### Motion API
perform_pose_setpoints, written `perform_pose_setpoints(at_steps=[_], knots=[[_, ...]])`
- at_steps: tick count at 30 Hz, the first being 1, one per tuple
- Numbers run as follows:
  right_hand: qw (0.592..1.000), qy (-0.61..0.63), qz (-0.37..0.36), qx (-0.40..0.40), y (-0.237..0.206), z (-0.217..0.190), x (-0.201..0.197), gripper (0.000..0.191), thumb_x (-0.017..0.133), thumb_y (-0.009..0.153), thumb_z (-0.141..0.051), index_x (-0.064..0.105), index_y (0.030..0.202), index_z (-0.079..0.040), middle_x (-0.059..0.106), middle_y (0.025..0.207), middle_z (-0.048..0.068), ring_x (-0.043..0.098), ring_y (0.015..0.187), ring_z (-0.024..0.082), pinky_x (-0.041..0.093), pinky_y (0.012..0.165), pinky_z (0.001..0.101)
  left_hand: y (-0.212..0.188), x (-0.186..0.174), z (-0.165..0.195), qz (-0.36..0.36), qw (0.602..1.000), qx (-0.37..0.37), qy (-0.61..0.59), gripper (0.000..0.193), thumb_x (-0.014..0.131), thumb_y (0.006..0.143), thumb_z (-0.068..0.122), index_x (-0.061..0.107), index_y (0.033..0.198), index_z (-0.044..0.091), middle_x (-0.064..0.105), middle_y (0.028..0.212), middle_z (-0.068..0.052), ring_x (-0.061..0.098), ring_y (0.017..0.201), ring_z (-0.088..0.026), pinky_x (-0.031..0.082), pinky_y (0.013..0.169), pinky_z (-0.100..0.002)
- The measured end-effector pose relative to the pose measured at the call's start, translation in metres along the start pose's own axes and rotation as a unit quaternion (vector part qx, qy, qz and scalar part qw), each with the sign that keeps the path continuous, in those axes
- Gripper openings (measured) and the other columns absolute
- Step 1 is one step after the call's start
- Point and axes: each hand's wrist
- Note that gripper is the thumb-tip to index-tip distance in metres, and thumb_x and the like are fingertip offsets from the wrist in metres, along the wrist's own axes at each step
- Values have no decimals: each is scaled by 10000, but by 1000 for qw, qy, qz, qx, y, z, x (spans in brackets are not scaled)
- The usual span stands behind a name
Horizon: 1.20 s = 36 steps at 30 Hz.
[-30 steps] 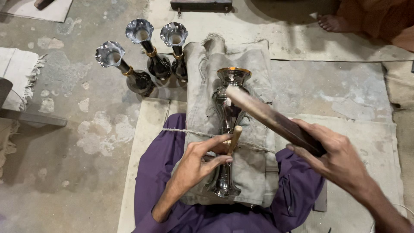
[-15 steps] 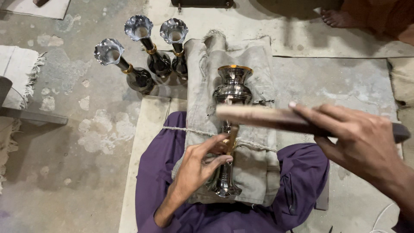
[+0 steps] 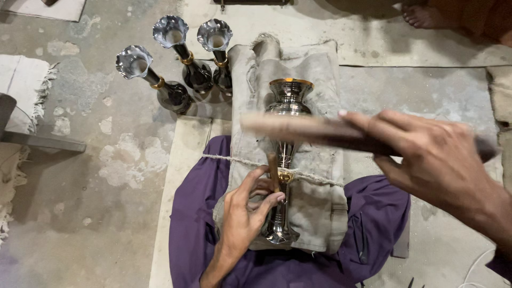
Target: The person sits on the floor holding a small punch against a brass vase resting on a cloth-covered sandbag, and repeatedly strikes the punch with a wooden mallet to shape the vase's surface, repositioning the punch around the metal as they work.
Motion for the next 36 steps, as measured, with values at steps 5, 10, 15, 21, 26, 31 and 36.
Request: perform_pose_setpoints(at_steps=[5, 10, 15, 21, 26, 31, 36], knots=[[999, 8, -23, -22, 9, -7, -14, 645, 652, 906, -283, 503, 1514, -439, 753, 1072, -48, 703, 683, 145, 568, 463, 287, -5, 4, 3, 35, 999, -12, -10, 511, 776, 875, 90, 576, 1343, 41, 800, 1008, -103, 811, 924, -184, 710, 742, -322], [999, 31, -11, -4, 14, -16, -30, 659, 673, 898, -280, 475, 1522, -351, 752, 1076, -48, 691, 617, 128, 579, 485, 274, -11, 8, 8, 68, 998, -15, -9, 520, 774, 868, 57, 565, 1343, 43, 792, 1030, -111, 806, 928, -192, 722, 744, -320], [999, 33, 28, -22, 11, -17, -25, 635, 682, 885, -302, 551, 1506, -334, 768, 1054, -28, 679, 597, 135, 577, 485, 299, -17, 8, 6, 82, 996, -15, -11, 549, 760, 877, 23, 518, 1371, 25, 772, 1071, -144, 809, 952, -204, 720, 767, -334], [997, 10, 52, -55, 5, -8, -16, 586, 678, 897, -282, 522, 1460, -331, 772, 1040, 0, 702, 676, 155, 591, 530, 311, -17, 9, 5, 75, 997, -13, 1, 546, 760, 866, 19, 524, 1359, 22, 765, 1091, -142, 805, 978, -209, 680, 740, -334], [999, 18, -20, -24, -1, -5, -15, 706, 717, 887, -276, 466, 1534, -407, 755, 1108, -22, 713, 673, 148, 614, 573, 297, -13, 8, 8, 46, 998, 23, 19, 496, 779, 876, 58, 604, 1338, 18, 789, 1056, -128, 811, 956, -216, 718, 758, -334], [996, 62, -35, 50, -16, -4, 2, 842, 728, 824, -240, 431, 1591, -416, 743, 1161, -37, 731, 711, 141, 618, 561, 265, -10, 6, 10, 9, 1000, 13, 26, 461, 764, 885, 83, 638, 1325, 30, 785, 1092, -141, 804, 971, -227, 717, 782, -342], [992, 112, 60, 19, -29, 4, 23, 758, 758, 859, -233, 445, 1545, -306, 750, 1060, 22, 721, 739, 181, 627, 618, 315, -9, 6, 11, -10, 999, 7, 29, 453, 730, 912, 71, 625, 1351, 34, 756, 1176, -163, 789, 1032, -235, 706, 830, -352]])
Point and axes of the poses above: each hand's wrist, its own y-axis towards the middle knuckle, its own x-axis out of the palm, z = x × y
